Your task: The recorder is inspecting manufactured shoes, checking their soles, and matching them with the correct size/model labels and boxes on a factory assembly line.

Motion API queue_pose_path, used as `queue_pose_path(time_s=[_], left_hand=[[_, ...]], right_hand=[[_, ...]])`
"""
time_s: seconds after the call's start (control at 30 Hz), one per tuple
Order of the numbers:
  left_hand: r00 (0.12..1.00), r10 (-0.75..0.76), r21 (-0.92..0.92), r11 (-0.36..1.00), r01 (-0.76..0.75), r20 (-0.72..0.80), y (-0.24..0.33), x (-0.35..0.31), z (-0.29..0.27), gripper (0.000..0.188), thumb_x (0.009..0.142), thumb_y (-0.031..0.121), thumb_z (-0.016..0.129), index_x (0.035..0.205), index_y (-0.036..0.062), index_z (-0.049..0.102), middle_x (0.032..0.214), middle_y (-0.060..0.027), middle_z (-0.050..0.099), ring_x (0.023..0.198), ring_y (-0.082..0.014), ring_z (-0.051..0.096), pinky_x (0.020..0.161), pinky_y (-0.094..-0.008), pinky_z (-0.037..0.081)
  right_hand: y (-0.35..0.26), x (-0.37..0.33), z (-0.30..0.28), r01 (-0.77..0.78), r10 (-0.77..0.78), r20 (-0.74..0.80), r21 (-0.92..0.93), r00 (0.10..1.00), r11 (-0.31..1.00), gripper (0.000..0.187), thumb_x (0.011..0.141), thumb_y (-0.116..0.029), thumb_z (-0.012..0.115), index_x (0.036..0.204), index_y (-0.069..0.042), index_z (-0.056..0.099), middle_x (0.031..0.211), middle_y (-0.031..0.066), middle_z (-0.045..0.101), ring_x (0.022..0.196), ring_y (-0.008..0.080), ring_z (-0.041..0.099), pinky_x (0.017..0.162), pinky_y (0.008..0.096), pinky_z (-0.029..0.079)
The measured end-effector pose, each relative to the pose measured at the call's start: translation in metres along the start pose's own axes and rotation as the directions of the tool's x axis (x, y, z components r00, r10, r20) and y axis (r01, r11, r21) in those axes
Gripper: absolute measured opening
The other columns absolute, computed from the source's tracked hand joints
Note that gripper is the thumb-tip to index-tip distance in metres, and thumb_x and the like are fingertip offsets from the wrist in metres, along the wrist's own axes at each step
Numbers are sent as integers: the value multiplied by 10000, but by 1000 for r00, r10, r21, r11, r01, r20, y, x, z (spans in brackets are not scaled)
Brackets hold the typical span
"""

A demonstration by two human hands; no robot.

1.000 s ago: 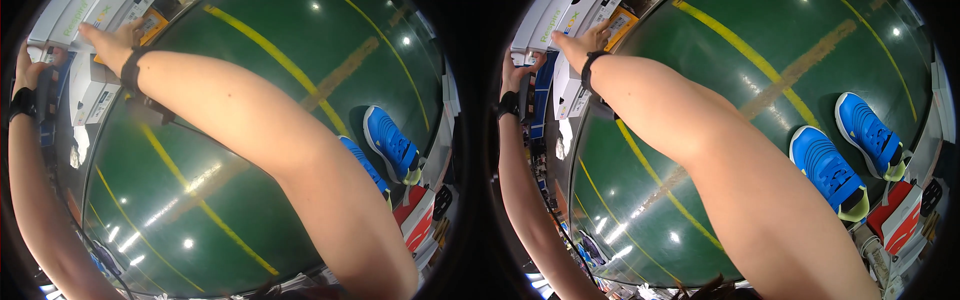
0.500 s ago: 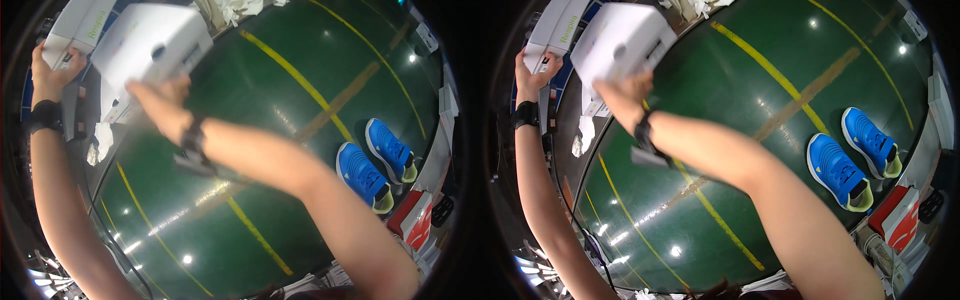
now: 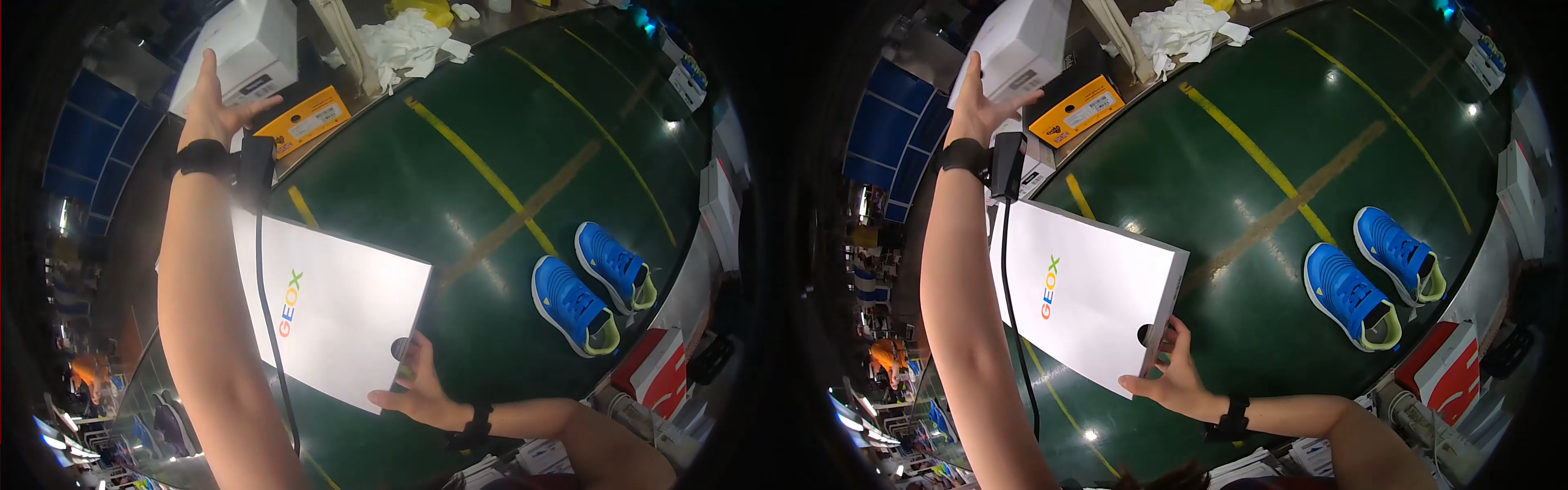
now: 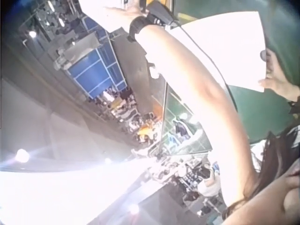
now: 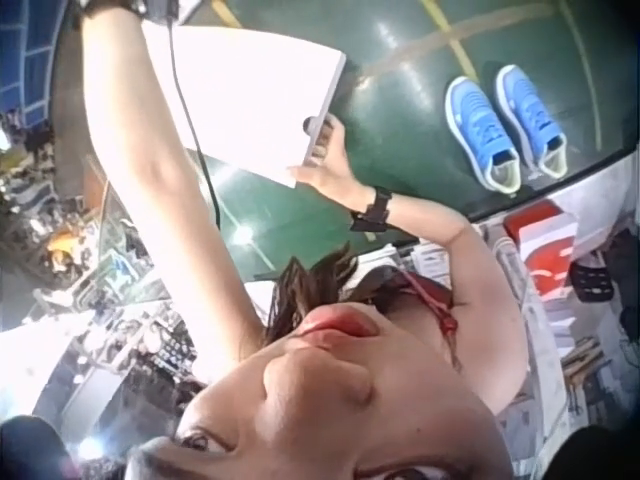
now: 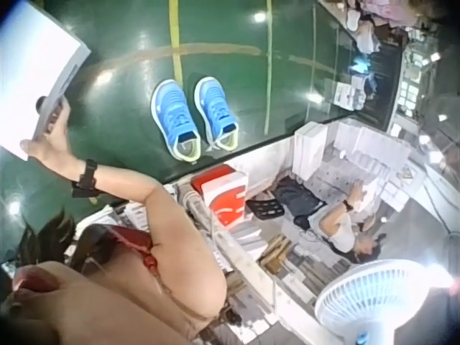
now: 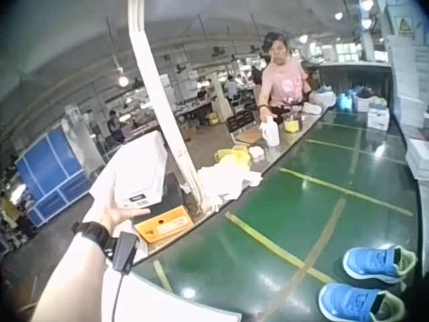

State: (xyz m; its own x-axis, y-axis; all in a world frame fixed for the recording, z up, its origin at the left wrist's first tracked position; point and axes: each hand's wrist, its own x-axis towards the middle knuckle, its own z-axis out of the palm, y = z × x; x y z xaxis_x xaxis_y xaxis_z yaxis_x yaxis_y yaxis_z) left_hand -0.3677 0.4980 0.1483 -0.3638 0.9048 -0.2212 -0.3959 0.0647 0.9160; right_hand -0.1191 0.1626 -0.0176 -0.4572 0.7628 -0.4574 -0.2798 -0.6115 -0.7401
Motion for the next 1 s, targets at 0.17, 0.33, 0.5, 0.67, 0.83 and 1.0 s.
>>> queue_pose_path(time_s=[0.17, 0.33, 0.5, 0.67, 0.83, 1.0], left_hand=[[985, 170, 577, 801, -161, 38, -7, -94, -41, 900, 860, 454, 704, 1445, -98, 300, 1486, -339, 256, 1332, -435, 417, 1024, -441, 456], [741, 662, 899, 248, -361, 115, 10, -229, -157, 529, 955, 185, 611, 1412, 0, 419, 1491, -167, 402, 1366, -341, 417, 1094, -430, 386], [804, 565, 879, 460, -121, -185, -1, -325, -255, 509, 980, 132, 568, 1435, -2, 380, 1461, -150, 430, 1338, -292, 443, 1096, -374, 352], [834, 449, 868, 492, 68, -320, -37, -404, -292, 627, 914, 45, 619, 1473, 62, 336, 1548, -129, 284, 1338, -303, 440, 1002, -365, 453], [853, 408, 906, 393, 157, -325, -35, -458, -301, 622, 869, 43, 654, 1429, 87, 388, 1560, -132, 246, 1307, -311, 475, 921, -345, 491], [844, 366, 881, 415, 228, -391, -25, -529, -318, 642, 834, 26, 671, 1414, 77, 400, 1555, -143, 240, 1226, -295, 523, 880, -337, 509]], right_hand=[[-1, -7, -14, 22, -22, 14, -10, 1000, 1000, 1231, 679, -288, 878, 1485, -51, -21, 1441, 205, 244, 1349, 322, 327, 1106, 530, 342], [-7, 20, 38, 80, -90, 91, 101, 992, 992, 1202, 701, -276, 861, 1470, -54, -35, 1407, 199, 256, 1333, 314, 338, 1090, 521, 366], [-41, 97, 139, 254, -277, 135, 166, 951, 953, 1156, 716, -289, 842, 1423, 52, -6, 1383, 221, 252, 1305, 304, 329, 1094, 438, 351], [-67, 174, 234, 376, -378, -74, -44, 923, 926, 1225, 671, -385, 856, 1414, 116, 21, 1402, 313, 191, 1323, 385, 298, 1102, 438, 323], [-82, 228, 288, 383, -384, 12, -89, 923, 919, 1373, 698, -584, 785, 1454, 155, -92, 1483, 403, 114, 1431, 440, 164, 1160, 447, 242], [-24, 137, 266, 308, -190, 317, -380, 929, 872, 1185, 853, -571, 648, 1459, 167, -53, 1543, 371, 45, 1466, 418, 138, 1191, 430, 184]])
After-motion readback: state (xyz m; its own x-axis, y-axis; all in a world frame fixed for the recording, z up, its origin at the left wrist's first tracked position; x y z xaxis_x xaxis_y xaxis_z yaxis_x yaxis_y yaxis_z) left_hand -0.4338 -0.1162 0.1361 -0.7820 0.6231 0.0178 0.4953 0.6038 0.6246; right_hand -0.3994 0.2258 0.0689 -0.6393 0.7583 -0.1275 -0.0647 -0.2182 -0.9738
